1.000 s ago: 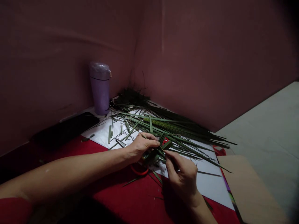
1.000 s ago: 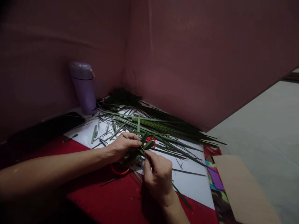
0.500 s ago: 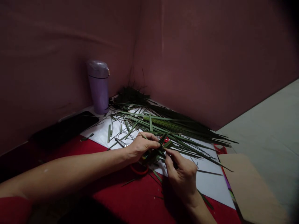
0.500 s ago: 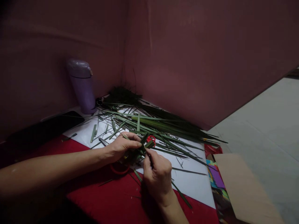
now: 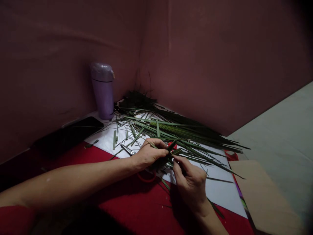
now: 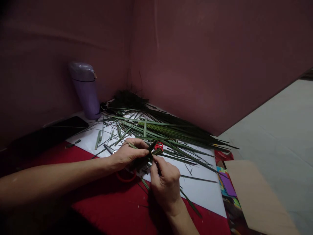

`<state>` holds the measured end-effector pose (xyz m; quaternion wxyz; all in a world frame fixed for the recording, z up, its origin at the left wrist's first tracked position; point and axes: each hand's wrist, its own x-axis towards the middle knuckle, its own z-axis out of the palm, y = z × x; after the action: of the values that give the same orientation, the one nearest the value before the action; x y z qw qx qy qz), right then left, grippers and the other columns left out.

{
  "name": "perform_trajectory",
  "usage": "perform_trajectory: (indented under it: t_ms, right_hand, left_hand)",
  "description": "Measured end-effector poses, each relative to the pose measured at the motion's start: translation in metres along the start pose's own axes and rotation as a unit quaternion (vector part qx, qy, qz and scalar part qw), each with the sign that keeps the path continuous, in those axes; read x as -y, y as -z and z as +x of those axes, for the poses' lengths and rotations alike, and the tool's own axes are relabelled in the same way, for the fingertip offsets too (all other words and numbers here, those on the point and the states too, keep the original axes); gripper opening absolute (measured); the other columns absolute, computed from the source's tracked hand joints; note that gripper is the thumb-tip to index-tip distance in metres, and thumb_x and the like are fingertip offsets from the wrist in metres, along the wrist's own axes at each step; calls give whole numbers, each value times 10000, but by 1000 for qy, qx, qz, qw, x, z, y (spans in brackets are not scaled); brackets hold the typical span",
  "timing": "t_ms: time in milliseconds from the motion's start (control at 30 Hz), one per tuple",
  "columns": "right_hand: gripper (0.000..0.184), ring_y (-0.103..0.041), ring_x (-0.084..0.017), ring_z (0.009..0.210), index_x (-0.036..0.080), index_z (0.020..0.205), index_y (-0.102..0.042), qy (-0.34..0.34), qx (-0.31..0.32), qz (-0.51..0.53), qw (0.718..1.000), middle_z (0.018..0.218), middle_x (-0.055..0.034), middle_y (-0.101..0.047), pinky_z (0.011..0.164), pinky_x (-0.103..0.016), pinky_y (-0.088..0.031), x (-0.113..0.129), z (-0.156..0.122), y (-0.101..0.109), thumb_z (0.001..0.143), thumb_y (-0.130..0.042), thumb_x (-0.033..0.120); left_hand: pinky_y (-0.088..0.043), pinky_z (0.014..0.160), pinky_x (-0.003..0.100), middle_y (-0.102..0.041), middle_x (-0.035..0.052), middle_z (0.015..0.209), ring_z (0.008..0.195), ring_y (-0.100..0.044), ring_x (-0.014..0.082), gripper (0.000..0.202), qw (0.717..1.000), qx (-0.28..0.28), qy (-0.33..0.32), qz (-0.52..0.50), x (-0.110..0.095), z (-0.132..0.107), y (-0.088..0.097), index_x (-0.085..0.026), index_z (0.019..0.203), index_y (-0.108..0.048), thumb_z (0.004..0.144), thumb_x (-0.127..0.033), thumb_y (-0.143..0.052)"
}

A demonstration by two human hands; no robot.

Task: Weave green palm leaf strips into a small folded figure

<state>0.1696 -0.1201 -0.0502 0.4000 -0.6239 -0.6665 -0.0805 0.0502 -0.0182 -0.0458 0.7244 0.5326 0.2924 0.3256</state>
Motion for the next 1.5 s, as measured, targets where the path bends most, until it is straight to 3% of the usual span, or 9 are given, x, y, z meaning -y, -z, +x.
perform_trajectory:
  t_ms: [300, 500, 733, 900, 1200, 1500]
  right_hand:
    - [150, -521, -103, 469, 167, 859, -630, -29, -8, 25, 999, 598, 4, -609, 496, -211, -387, 4, -1, 0, 773, -507, 163]
    - [116, -411, -77, 402, 157, 825, -606, -108, -1, 83, 991, 487, 44, -498, 442, -200, -336, 11, -2, -2, 783, -515, 216]
    - [192, -386, -75, 402, 155, 763, -541, -278, 33, 268, 922, 469, 56, -438, 381, -174, -310, 18, -2, -6, 795, -502, 340]
    - [151, -399, -75, 423, 159, 743, -544, -253, 16, 191, 948, 460, 60, -429, 413, -165, -330, 18, -3, -8, 779, -522, 304]
    - [119, -405, -81, 417, 176, 745, -538, -215, -9, 102, 971, 476, 49, -491, 448, -183, -336, 23, -2, -9, 798, -498, 275]
    - [199, -357, -66, 404, 161, 718, -531, -281, 30, 213, 935, 471, 48, -463, 395, -173, -287, 17, 0, -7, 795, -497, 342]
  left_hand:
    - [-423, 547, 202, -591, -2, 626, 551, -520, 84, 129, 999, -1, -42, 6, 3, 0, 0, -123, 712, -617, 586, -152, -620]
    - [-400, 534, 180, -601, 10, 663, 580, -512, 86, 130, 993, 6, -91, 79, -1, -5, -3, -121, 740, -627, 623, -148, -576]
    - [-403, 553, 175, -611, 5, 684, 602, -520, 89, 149, 987, 7, -108, 122, -3, -8, -4, -123, 746, -635, 624, -138, -550]
    - [-414, 577, 183, -624, 15, 725, 626, -532, 93, 198, 987, 16, -113, 114, -2, -7, -5, -115, 800, -638, 629, -124, -540]
    - [-424, 646, 207, -635, 41, 780, 715, -550, 122, 213, 983, 25, -136, 117, 3, -5, -4, -105, 823, -644, 644, -116, -529]
    - [-417, 592, 199, -627, 30, 725, 654, -542, 110, 197, 984, 30, -117, 128, -2, -5, -4, -99, 792, -642, 634, -108, -526]
